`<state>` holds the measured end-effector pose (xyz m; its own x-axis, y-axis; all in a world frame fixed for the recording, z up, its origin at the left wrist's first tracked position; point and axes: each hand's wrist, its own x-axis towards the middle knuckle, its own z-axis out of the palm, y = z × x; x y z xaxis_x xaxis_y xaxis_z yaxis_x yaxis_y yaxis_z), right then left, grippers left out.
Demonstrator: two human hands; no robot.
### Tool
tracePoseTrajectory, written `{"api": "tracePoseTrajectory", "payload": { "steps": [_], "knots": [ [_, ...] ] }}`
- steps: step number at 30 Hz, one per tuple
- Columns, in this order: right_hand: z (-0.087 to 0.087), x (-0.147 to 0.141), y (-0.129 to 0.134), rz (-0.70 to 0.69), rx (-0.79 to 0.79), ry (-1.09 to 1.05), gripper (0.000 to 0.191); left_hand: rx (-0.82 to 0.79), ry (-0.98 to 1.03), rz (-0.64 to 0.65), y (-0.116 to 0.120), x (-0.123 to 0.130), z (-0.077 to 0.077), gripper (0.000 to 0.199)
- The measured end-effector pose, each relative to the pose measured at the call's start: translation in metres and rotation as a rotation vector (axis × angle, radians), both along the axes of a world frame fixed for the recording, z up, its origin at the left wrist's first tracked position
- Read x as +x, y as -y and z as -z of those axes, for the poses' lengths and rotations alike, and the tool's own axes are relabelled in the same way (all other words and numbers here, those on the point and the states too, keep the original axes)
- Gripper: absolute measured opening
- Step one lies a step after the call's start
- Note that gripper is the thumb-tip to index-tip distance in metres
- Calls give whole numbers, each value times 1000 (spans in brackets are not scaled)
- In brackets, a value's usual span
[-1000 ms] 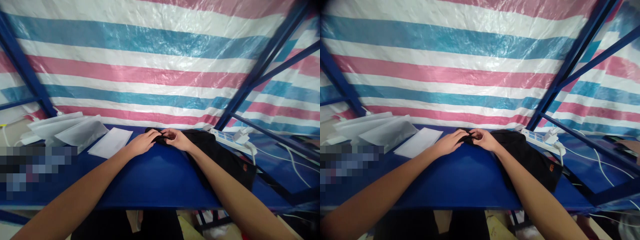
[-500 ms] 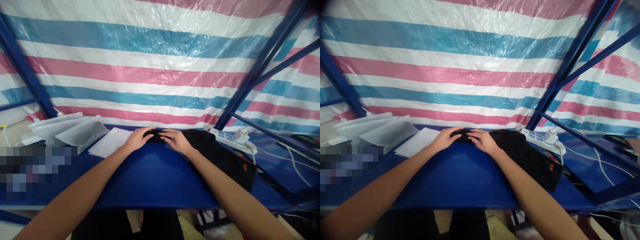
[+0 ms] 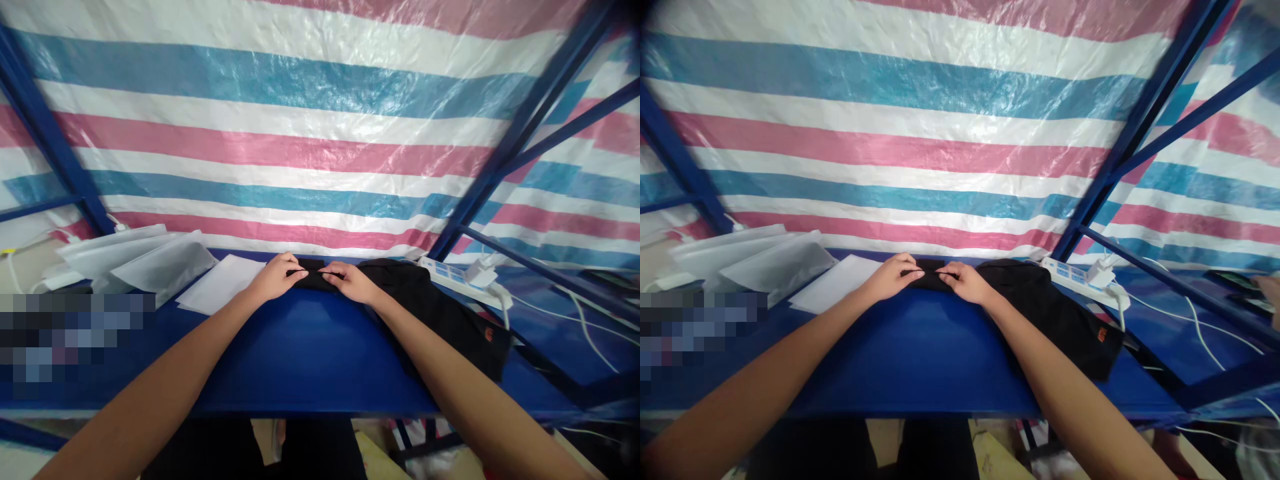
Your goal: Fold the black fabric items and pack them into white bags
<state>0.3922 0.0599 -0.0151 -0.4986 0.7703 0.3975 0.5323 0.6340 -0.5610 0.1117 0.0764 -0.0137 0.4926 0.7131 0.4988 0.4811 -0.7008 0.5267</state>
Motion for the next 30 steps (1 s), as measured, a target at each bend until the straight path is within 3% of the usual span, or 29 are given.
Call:
{"api": "tracePoseTrajectory", "payload": {
  "steps": [5,7,10,14,20,23,26,28,30],
  "knots": [
    [-4,-4,8,-2,308,104,34,-26,-93,-19,1,-2,-5,38],
    [-7,-5,12,-41,364,128,41,-57,-109,-15,0,-4,-7,40],
    [-12,-4,16,-109,337,192,44,-125,-107,8,1,-8,-11,45],
    [-16,-4,19,-94,287,228,42,-194,-114,-12,1,-10,-15,50],
    [-17,-9,16,-60,188,183,38,-231,-124,-43,2,-13,-16,29],
    [-21,-10,14,-52,93,142,34,-1,-174,-26,9,-11,-20,15],
    [-25,-8,11,-85,-12,82,29,284,-330,55,23,-2,-28,30],
    [-26,-7,8,-118,-76,31,30,316,-475,47,37,7,-32,37],
    [-25,-6,4,-142,-159,-37,33,297,-587,-26,51,17,-33,29]
  ]
}}
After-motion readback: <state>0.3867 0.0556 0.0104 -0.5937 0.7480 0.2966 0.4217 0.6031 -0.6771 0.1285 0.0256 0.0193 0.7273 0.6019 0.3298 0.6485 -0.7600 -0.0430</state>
